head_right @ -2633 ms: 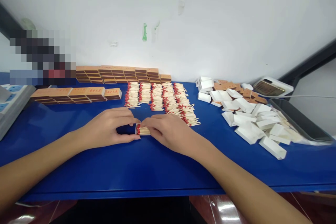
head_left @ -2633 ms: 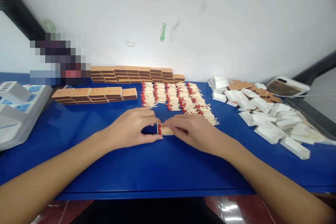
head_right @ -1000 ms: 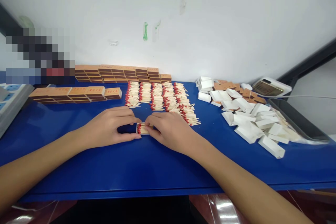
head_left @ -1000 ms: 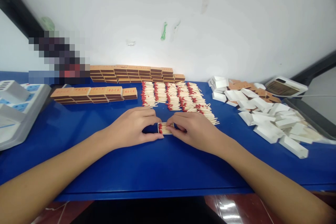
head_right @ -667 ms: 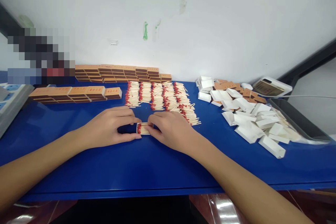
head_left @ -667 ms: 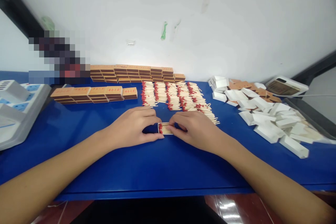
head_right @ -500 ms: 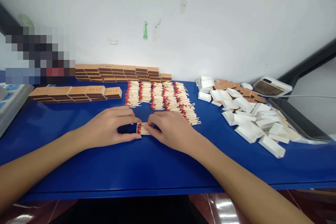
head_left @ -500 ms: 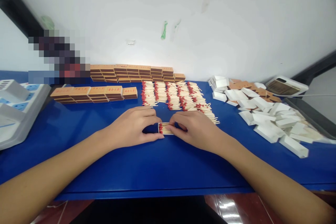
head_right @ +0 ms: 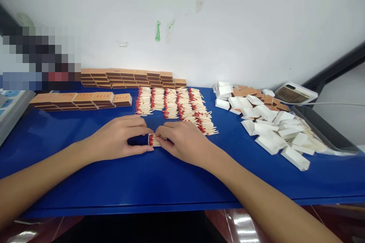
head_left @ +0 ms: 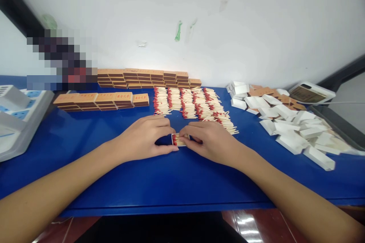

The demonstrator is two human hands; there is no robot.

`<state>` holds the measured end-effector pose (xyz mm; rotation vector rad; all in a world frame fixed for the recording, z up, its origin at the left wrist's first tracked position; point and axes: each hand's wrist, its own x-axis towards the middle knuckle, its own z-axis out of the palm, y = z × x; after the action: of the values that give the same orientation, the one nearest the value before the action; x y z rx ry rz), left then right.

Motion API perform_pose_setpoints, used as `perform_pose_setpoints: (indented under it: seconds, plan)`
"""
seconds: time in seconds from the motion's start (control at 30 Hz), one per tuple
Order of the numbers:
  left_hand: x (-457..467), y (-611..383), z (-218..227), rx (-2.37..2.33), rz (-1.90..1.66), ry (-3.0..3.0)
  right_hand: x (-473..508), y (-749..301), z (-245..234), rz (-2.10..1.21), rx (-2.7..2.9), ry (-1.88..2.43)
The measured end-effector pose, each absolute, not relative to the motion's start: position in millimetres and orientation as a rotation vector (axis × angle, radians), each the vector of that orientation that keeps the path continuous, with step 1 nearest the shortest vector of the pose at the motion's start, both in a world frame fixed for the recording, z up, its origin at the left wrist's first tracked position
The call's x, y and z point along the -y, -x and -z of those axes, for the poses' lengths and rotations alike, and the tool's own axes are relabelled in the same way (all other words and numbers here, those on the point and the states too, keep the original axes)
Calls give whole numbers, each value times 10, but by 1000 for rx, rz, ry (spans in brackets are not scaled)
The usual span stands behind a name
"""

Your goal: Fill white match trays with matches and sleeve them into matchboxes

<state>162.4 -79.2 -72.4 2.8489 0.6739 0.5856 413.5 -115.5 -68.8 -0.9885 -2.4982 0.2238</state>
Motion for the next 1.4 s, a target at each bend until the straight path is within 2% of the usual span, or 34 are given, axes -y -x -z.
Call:
perform_pose_setpoints:
  seconds: [0.53, 1.4]
  plan:
    - [788, -1624, 712, -689, -582, -2849, 1184, -4172, 634, -407, 2554, 945]
    - [789, -1616, 718, -690, -581, -2860, 1201, -4192, 594, -448, 2490, 912]
